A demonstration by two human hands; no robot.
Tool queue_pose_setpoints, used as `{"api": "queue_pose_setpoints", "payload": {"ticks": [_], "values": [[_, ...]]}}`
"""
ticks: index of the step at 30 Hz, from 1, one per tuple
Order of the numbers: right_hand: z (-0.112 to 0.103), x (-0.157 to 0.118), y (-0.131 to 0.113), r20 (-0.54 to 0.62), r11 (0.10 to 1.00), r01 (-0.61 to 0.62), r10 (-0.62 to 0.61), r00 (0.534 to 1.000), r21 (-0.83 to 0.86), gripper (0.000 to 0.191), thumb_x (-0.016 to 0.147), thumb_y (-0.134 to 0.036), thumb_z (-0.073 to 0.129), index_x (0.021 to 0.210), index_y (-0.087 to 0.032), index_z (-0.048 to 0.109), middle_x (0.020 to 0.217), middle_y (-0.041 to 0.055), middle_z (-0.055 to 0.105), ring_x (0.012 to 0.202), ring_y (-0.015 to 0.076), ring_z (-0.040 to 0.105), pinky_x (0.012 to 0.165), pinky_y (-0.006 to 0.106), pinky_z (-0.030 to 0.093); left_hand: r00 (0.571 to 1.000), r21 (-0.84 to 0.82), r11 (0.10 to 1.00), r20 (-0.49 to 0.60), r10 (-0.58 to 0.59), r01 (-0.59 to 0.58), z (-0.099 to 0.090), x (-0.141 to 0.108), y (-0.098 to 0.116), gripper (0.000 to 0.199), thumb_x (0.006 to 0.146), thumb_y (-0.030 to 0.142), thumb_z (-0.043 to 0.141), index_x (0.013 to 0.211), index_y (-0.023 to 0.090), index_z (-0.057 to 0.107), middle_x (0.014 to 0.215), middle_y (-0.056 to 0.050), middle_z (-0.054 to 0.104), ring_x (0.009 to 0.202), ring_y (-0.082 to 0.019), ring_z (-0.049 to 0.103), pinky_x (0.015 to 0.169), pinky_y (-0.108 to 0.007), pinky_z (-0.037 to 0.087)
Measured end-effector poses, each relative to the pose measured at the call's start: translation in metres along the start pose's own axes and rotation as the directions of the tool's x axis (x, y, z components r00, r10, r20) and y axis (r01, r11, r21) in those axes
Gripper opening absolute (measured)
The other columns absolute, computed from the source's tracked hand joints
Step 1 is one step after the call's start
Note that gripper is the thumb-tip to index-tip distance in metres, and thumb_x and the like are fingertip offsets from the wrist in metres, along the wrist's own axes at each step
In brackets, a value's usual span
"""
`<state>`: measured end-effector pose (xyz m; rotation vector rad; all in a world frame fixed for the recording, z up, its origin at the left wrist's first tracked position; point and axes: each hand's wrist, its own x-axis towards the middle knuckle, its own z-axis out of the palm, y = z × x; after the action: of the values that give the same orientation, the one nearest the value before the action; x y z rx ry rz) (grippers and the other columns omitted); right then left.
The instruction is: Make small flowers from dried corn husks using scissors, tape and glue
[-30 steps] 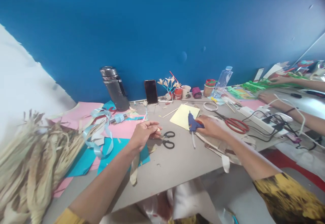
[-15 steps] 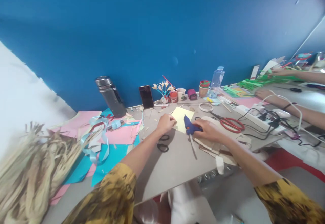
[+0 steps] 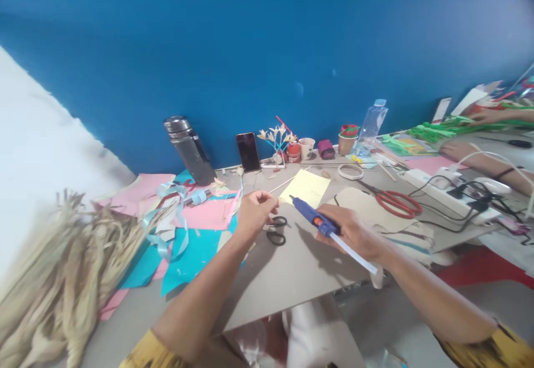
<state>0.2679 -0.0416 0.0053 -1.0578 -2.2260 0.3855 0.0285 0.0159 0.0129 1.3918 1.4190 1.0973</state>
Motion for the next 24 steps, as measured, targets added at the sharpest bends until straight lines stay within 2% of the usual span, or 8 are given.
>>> {"api": "queue_pose_setpoints", "payload": {"ticks": [4,7,12,19,24], "values": [[0.012,0.012,-0.014,0.001,0.986,0.163,-0.163,0.987,-0.027,0.022,0.093,-0.040,0.060,0.089,-0.019,0.056,0.077,0.0037,0.059,0.067,0.0164,0.048,0.064,0.029,0.036,0.992,0.071,0.997,-0.123,0.017,-0.008,-0.016,-0.013,0.002,0.011,0.067,0.026,0.061,0.061,0.018,0.056,0.059,0.001,0.063,0.044,-0.010,0.053,0.044,-0.022,0.045],[0.017,0.016,-0.018,0.011,0.978,0.206,-0.206,0.979,-0.022,0.020,0.094,-0.038,0.057,0.089,-0.019,0.056,0.078,0.0046,0.059,0.068,0.0174,0.049,0.065,0.030,0.036,0.982,0.124,0.992,-0.178,0.062,-0.040,-0.021,-0.016,0.000,0.013,0.067,0.025,0.060,0.059,0.019,0.052,0.058,0.002,0.061,0.043,-0.010,0.050,0.045,-0.022,0.042],[0.023,0.018,-0.015,0.006,0.976,0.215,-0.215,0.977,-0.033,0.016,0.095,-0.035,0.056,0.090,-0.019,0.056,0.077,0.0046,0.059,0.068,0.0177,0.049,0.066,0.031,0.035,0.976,0.182,0.979,-0.179,0.127,-0.094,-0.018,-0.018,-0.006,0.011,0.067,0.024,0.059,0.060,0.019,0.053,0.059,0.003,0.058,0.052,-0.012,0.054,0.052,-0.023,0.044],[0.026,0.016,-0.010,0.022,0.980,0.193,-0.192,0.981,-0.050,0.019,0.094,-0.037,0.058,0.086,-0.019,0.056,0.076,0.0040,0.059,0.067,0.0173,0.049,0.066,0.030,0.033,0.980,0.151,0.983,-0.148,0.131,-0.108,-0.013,-0.019,-0.010,0.008,0.068,0.024,0.057,0.061,0.020,0.054,0.059,0.002,0.060,0.060,-0.015,0.060,0.054,-0.024,0.046],[0.025,0.017,-0.010,0.031,0.986,0.155,-0.153,0.988,-0.067,0.024,0.094,-0.041,0.057,0.083,-0.019,0.055,0.075,0.0041,0.061,0.067,0.0176,0.051,0.066,0.030,0.032,0.986,0.123,0.989,-0.131,0.101,-0.085,-0.013,-0.021,-0.007,0.008,0.068,0.024,0.057,0.062,0.020,0.055,0.058,0.002,0.061,0.056,-0.014,0.060,0.051,-0.023,0.047]]}}
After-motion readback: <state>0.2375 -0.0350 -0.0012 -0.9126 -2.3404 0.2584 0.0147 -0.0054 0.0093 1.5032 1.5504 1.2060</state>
